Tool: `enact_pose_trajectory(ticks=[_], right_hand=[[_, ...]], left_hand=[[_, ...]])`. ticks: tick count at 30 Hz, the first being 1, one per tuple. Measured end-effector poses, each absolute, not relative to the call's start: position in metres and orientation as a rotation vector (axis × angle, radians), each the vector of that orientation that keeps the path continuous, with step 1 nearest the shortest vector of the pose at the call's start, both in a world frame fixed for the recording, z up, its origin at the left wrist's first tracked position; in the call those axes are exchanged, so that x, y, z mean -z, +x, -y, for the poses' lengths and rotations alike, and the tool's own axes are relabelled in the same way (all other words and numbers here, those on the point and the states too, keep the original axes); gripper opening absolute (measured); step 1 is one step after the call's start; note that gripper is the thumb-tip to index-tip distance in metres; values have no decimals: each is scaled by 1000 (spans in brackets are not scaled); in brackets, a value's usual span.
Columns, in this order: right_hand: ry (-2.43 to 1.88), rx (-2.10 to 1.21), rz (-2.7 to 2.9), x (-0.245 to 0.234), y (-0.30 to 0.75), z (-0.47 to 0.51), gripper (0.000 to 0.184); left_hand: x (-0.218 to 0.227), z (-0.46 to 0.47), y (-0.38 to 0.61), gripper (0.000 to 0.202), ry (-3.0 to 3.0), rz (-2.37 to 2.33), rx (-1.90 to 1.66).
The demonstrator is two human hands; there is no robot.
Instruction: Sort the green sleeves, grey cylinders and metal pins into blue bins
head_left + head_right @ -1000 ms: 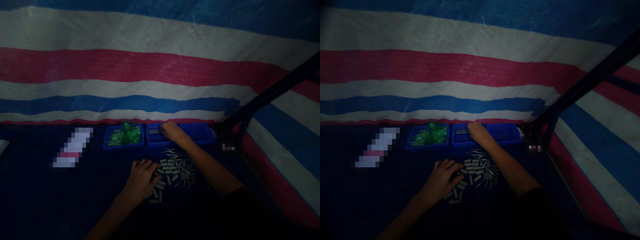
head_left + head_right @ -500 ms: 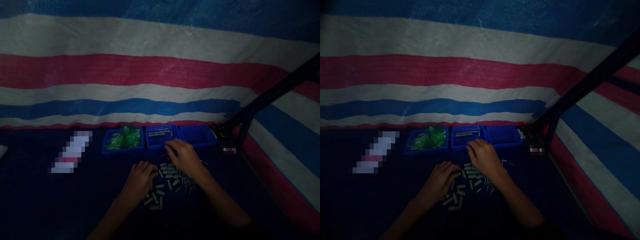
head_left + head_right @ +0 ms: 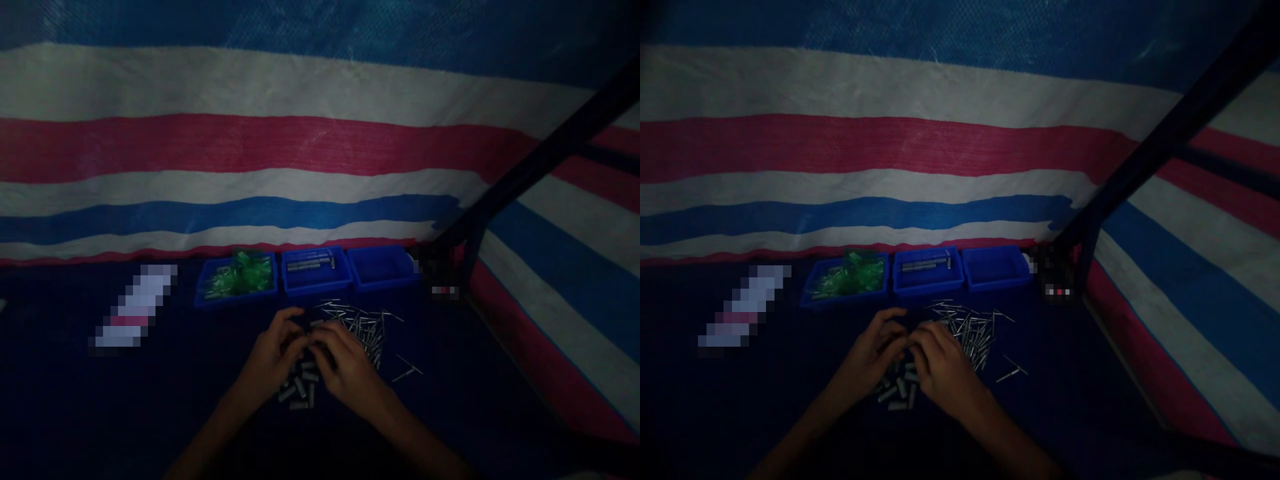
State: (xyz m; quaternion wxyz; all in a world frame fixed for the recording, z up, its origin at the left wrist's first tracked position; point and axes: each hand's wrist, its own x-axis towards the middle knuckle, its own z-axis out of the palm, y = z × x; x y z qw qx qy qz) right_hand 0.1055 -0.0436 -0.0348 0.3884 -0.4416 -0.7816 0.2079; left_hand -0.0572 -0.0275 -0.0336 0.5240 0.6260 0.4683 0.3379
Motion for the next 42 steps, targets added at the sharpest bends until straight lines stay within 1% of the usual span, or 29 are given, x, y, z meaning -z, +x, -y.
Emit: enact_pose_trajectory(ticks=[2,6,11,15,21,26,29,32,34,36,39,42], right_hand=[[-1128,-545,1905,33,107,44,15],[-1145,-563,1800,29,107,45,9],[-1104,-451,1976,23,112,41,15],[-1065,-278,2114,15,118,36,14],[-1065,-216,2246,13,114,40,14],[-1166,-70,2282,11,123,27,16],[-1360,99,2286,2,136,-7,15],[-1496,221,2440,-7,142,-51,17],[-1534,284,2589,-10,140,-77,19],[-1557,315,2700,-9,136,-94,19],[-1592,316,2744,-3,129,-107,19],[-1631,308,2735,3,123,-111,20]], left_hand=[[34,28,-58,30,1560,-1061,-807],[35,29,-57,13,1640,-1084,-872],[31,29,-53,14,1554,-1164,-955],[29,30,-51,15,1499,-1159,-982],[28,31,-50,13,1577,-1224,-1013],[36,30,-50,18,1841,-1339,-897],[42,32,-47,21,2140,-1392,-791],[43,36,-42,22,2334,-1398,-646],[42,38,-39,23,2384,-1407,-574],[40,39,-39,20,2396,-1423,-539],[39,39,-40,12,2384,-1457,-512],[39,38,-40,11,2372,-1481,-487]])
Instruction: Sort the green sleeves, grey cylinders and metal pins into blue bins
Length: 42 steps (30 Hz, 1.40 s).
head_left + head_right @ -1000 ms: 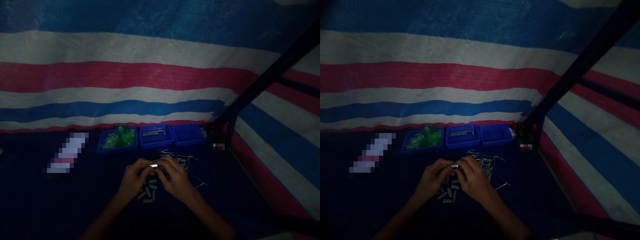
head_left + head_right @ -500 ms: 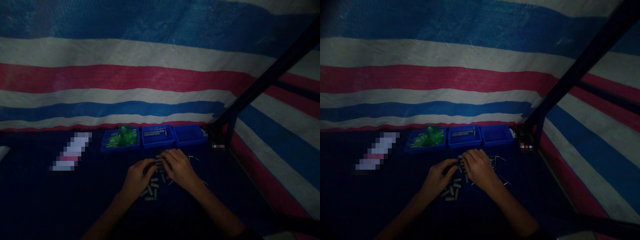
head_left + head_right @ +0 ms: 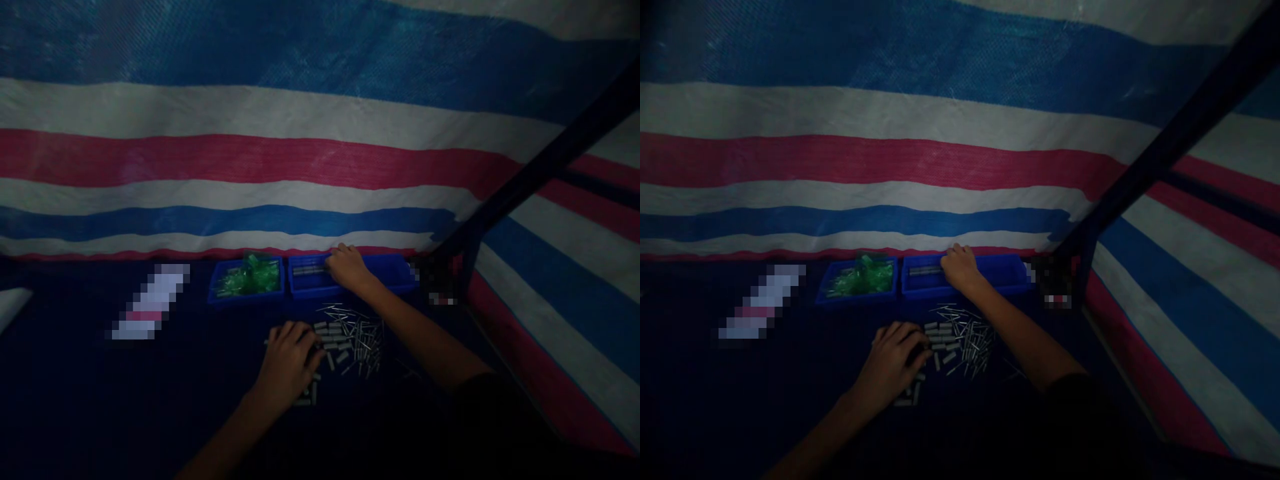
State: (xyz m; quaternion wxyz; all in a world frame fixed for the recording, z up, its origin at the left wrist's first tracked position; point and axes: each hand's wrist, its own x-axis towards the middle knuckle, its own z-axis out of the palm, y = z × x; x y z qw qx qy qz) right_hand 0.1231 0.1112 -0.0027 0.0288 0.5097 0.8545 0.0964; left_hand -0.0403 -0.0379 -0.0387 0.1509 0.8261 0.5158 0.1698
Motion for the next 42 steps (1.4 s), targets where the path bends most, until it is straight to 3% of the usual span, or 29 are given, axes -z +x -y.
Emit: enact_pose_trajectory(ticks=[8,13,20,26,36,39,42], right_hand=[[1719,-327,-2630,-7,126,-110,21],[2119,-285,-2912,-11,145,-64,21],[1936,439,-3312,29,126,32,12],[1604,708,-3509,30,109,42,23],[2071,1257,-3377,36,98,47,11],[2076,1226,-3345,36,99,45,11],[2041,916,-3370,36,102,43,13]], left_hand=[[42,35,-44,17,2358,-1588,-449],[41,28,-53,20,2332,-1656,-483],[39,24,-54,17,1960,-1430,-793],[32,24,-56,17,1478,-1163,-883],[35,26,-59,16,1633,-1125,-956],[37,25,-59,12,1735,-1165,-942],[35,25,-60,14,1860,-1192,-907]])
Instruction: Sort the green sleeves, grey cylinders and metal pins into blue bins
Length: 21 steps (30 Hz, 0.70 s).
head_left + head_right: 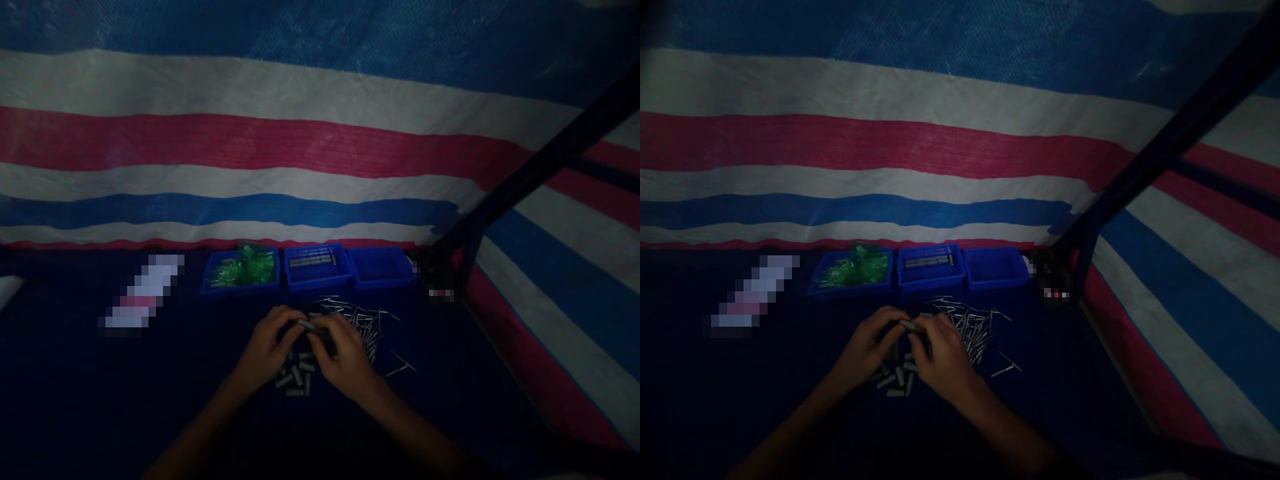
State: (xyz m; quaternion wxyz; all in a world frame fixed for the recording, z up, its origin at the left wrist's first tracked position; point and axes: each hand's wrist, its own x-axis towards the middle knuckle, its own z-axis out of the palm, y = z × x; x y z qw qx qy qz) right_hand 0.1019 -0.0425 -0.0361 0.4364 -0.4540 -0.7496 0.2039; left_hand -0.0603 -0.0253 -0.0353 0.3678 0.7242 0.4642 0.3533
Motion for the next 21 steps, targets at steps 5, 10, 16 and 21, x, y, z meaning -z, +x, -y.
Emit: enact_pose_trajectory(ticks=[5,10,16,21], right_hand=[[-1121,-383,1995,37,105,42,17],[-1174,-317,1943,29,118,30,13],[-1317,-230,1845,4,138,-17,15],[-1527,-326,2139,0,111,-69,17]], left_hand=[[31,26,-61,20,2033,-1223,-814],[32,20,-79,19,2249,-1245,-547],[41,12,-101,17,2260,-1344,-370],[43,9,-96,22,2213,-1336,-431]])
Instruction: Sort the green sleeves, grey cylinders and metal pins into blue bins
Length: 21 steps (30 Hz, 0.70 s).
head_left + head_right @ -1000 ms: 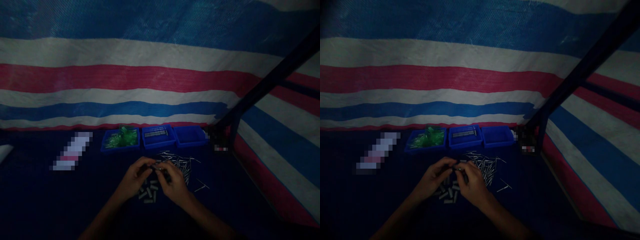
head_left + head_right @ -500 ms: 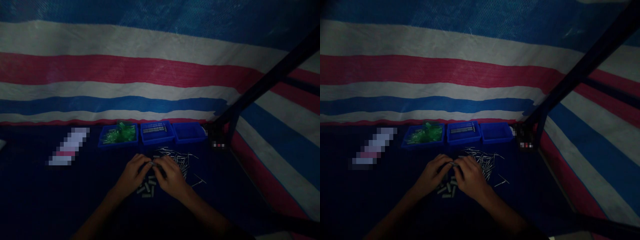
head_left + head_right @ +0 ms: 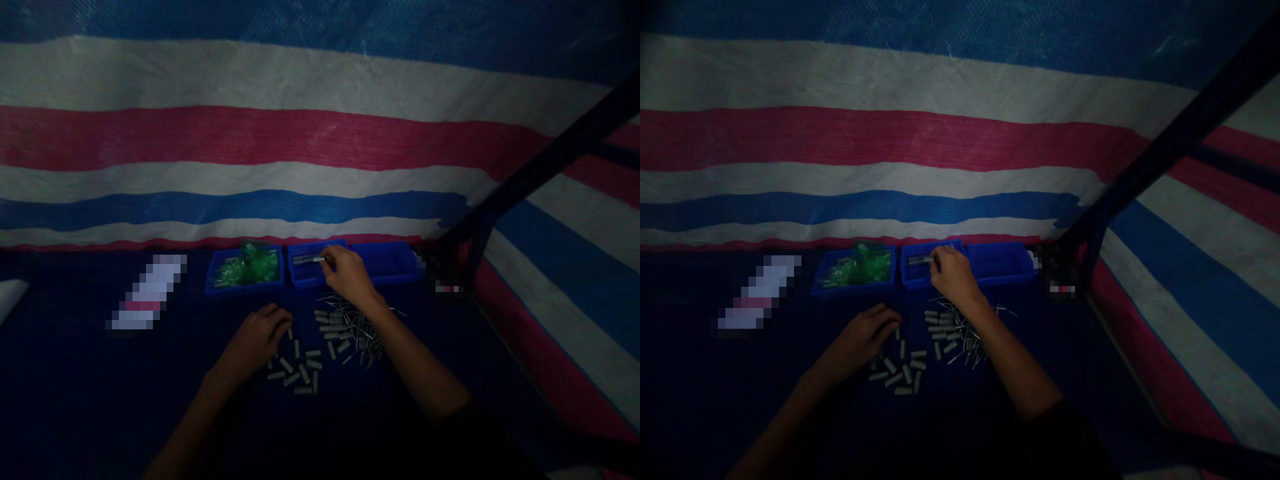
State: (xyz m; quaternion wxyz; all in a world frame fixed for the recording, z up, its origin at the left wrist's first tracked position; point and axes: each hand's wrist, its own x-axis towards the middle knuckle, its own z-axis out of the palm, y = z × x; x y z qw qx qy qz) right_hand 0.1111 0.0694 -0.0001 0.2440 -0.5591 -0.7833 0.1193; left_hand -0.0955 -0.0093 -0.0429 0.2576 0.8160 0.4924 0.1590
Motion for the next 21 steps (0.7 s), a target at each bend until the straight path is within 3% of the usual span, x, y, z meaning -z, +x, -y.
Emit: enact_pose_trajectory(ticks=[6,14,21], right_hand=[[-1598,-562,2452,15,82,-111,17],[-1625,-400,2653,10,74,-115,22],[-1728,-242,2636,2,59,-113,25]], left_hand=[[37,12,-99,26,2265,-1246,-387],[43,14,-94,21,2287,-1303,-320],[55,11,-90,20,2261,-1353,-536]])
